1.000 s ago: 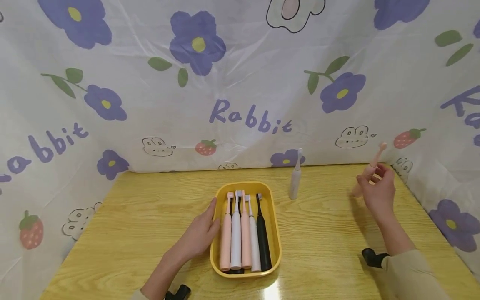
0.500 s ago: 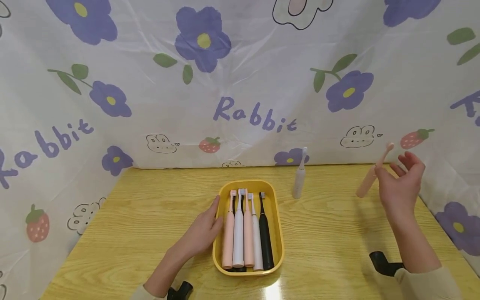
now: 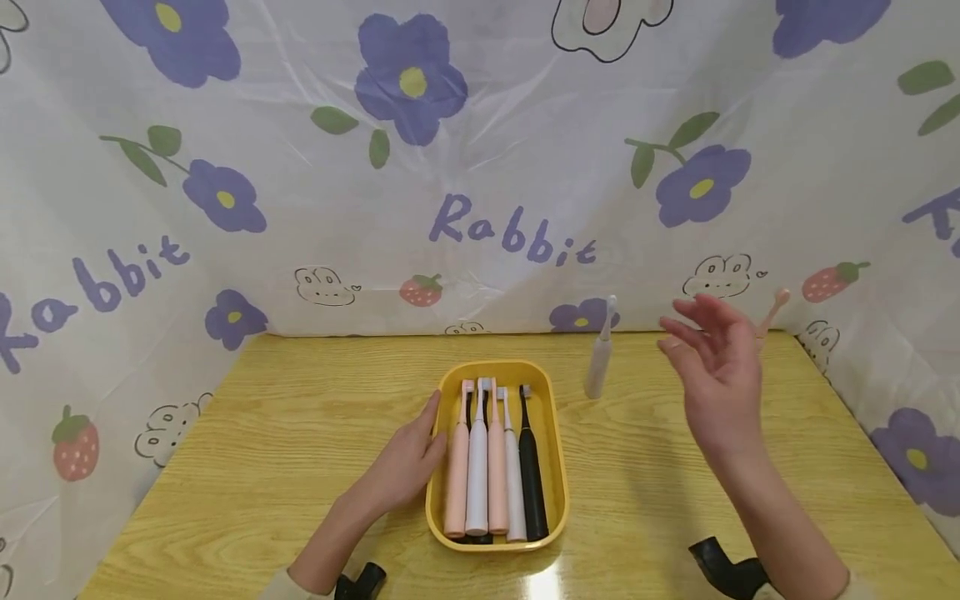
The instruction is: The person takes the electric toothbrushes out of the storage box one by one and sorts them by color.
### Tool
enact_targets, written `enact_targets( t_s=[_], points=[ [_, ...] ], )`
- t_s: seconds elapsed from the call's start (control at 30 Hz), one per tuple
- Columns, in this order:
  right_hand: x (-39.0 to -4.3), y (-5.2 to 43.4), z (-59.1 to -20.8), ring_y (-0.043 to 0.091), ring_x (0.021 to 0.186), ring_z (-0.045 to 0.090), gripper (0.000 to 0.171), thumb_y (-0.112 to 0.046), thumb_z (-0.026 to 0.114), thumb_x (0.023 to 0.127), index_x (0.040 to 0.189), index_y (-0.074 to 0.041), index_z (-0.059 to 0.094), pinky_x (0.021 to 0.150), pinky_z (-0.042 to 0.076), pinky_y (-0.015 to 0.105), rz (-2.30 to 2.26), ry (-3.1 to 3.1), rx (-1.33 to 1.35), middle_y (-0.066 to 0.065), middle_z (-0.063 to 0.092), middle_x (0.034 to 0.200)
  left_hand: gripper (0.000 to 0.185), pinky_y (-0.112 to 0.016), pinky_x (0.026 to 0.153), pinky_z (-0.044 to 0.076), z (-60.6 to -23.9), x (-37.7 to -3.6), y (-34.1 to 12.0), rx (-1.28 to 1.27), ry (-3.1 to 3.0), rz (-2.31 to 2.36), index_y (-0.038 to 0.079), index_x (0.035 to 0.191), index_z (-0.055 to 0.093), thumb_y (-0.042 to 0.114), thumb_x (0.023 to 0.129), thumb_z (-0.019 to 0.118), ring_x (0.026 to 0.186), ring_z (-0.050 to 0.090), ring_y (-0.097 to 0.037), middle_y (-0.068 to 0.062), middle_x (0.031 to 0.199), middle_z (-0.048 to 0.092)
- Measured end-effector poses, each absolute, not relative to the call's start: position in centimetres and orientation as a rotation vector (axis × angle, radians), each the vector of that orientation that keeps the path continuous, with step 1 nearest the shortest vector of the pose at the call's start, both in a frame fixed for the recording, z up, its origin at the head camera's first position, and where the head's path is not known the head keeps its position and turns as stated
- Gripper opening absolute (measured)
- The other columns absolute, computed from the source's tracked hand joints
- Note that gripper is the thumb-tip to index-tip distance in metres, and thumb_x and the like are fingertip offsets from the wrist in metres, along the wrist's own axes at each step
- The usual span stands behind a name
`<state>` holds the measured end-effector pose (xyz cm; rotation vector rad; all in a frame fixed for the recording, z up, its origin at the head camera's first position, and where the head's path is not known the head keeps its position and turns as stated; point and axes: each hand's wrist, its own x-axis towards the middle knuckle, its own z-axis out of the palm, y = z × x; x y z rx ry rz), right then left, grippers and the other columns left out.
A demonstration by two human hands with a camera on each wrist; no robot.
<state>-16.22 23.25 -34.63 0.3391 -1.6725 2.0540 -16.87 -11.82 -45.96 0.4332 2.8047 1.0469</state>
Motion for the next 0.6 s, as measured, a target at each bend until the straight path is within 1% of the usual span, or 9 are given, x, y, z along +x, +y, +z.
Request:
enact_targets(
  t_s=[0.1, 0.13, 0.17, 0.2, 0.33, 0.37, 0.47, 0.53, 0.6],
  points=[
    [-16.2, 21.1, -35.7, 0.018, 0.116, 0.062, 0.045, 0.015, 0.048, 0.100, 0.141, -0.005, 0.046, 0.092, 0.053, 0.024, 2.097, -1.765, 0.471, 0.011, 0.055, 0.133, 0.067, -0.036, 0.065, 0.045, -46.0, -16.9, -11.7, 0.437, 2.805, 1.051, 0.000, 0.164, 0.008, 0.019, 0.110, 0.043, 0.046, 0.039, -0.010, -0.011, 0.093, 0.058],
    [-16.2, 20.4, -36.1, 0.017, 0.116, 0.063, 0.045, 0.014, 0.048, 0.101, 0.141, -0.006, 0.047, 0.092, 0.053, 0.025, 2.104, -1.802, 0.488, 0.009, 0.056, 0.133, 0.067, -0.037, 0.069, 0.046, -46.0, -16.8, -11.7, 0.443, 2.812, 1.053, 0.000, 0.164, 0.009, 0.019, 0.110, 0.043, 0.047, 0.039, -0.011, -0.014, 0.103, 0.062],
    [-16.2, 19.7, -36.6, 0.015, 0.116, 0.063, 0.045, 0.014, 0.049, 0.101, 0.140, -0.008, 0.047, 0.092, 0.053, 0.024, 2.114, -1.835, 0.498, 0.006, 0.058, 0.132, 0.066, -0.038, 0.070, 0.046, -46.0, -16.8, -11.7, 0.447, 2.811, 1.057, -0.001, 0.164, 0.010, 0.019, 0.110, 0.043, 0.048, 0.039, -0.010, -0.015, 0.103, 0.063],
    [-16.2, 19.0, -37.0, 0.015, 0.115, 0.064, 0.045, 0.013, 0.049, 0.101, 0.139, -0.009, 0.048, 0.091, 0.053, 0.025, 2.117, -1.862, 0.511, 0.004, 0.059, 0.131, 0.067, -0.038, 0.069, 0.047, -46.0, -16.8, -11.7, 0.448, 2.808, 1.058, -0.001, 0.164, 0.009, 0.018, 0.110, 0.043, 0.047, 0.039, -0.010, -0.013, 0.094, 0.059],
    [-15.9, 16.4, -38.4, 0.014, 0.114, 0.065, 0.045, 0.014, 0.050, 0.100, 0.138, -0.010, 0.050, 0.090, 0.054, 0.026, 2.134, -1.933, 0.565, 0.003, 0.061, 0.130, 0.066, -0.038, 0.072, 0.046, -46.1, -16.8, -11.7, 0.459, 2.818, 1.058, -0.002, 0.163, 0.011, 0.018, 0.109, 0.044, 0.049, 0.038, -0.009, -0.017, 0.103, 0.063],
    [-15.8, 15.7, -38.7, 0.014, 0.113, 0.065, 0.045, 0.015, 0.050, 0.099, 0.138, -0.007, 0.049, 0.089, 0.055, 0.027, 2.139, -1.942, 0.582, 0.004, 0.060, 0.130, 0.067, -0.038, 0.068, 0.046, -46.1, -16.8, -11.7, 0.456, 2.811, 1.059, -0.002, 0.163, 0.010, 0.018, 0.109, 0.044, 0.047, 0.037, -0.009, -0.014, 0.094, 0.059],
    [-15.9, 14.0, -39.6, 0.017, 0.114, 0.064, 0.043, 0.014, 0.050, 0.099, 0.140, 0.002, 0.045, 0.090, 0.055, 0.028, 2.162, -2.007, 0.588, 0.014, 0.057, 0.133, 0.066, -0.038, 0.070, 0.046, -46.1, -16.8, -11.8, 0.453, 2.817, 1.055, -0.002, 0.163, 0.010, 0.018, 0.110, 0.044, 0.047, 0.037, -0.010, -0.015, 0.099, 0.061],
    [-16.0, 13.0, -40.1, 0.019, 0.117, 0.063, 0.044, 0.013, 0.050, 0.099, 0.142, 0.007, 0.041, 0.091, 0.054, 0.027, 2.209, -2.064, 0.545, 0.022, 0.053, 0.136, 0.067, -0.039, 0.069, 0.046, -46.1, -16.8, -11.8, 0.447, 2.813, 1.055, -0.001, 0.163, 0.010, 0.019, 0.110, 0.043, 0.047, 0.038, -0.011, -0.014, 0.092, 0.058],
    [-16.1, 12.1, -40.6, 0.026, 0.121, 0.060, 0.046, 0.010, 0.050, 0.100, 0.144, 0.010, 0.038, 0.094, 0.053, 0.028, 2.270, -2.124, 0.472, 0.029, 0.049, 0.139, 0.066, -0.040, 0.077, 0.047, -46.1, -16.8, -11.8, 0.448, 2.825, 1.053, -0.002, 0.163, 0.011, 0.019, 0.109, 0.044, 0.053, 0.044, -0.012, -0.020, 0.111, 0.063]
  ],
)
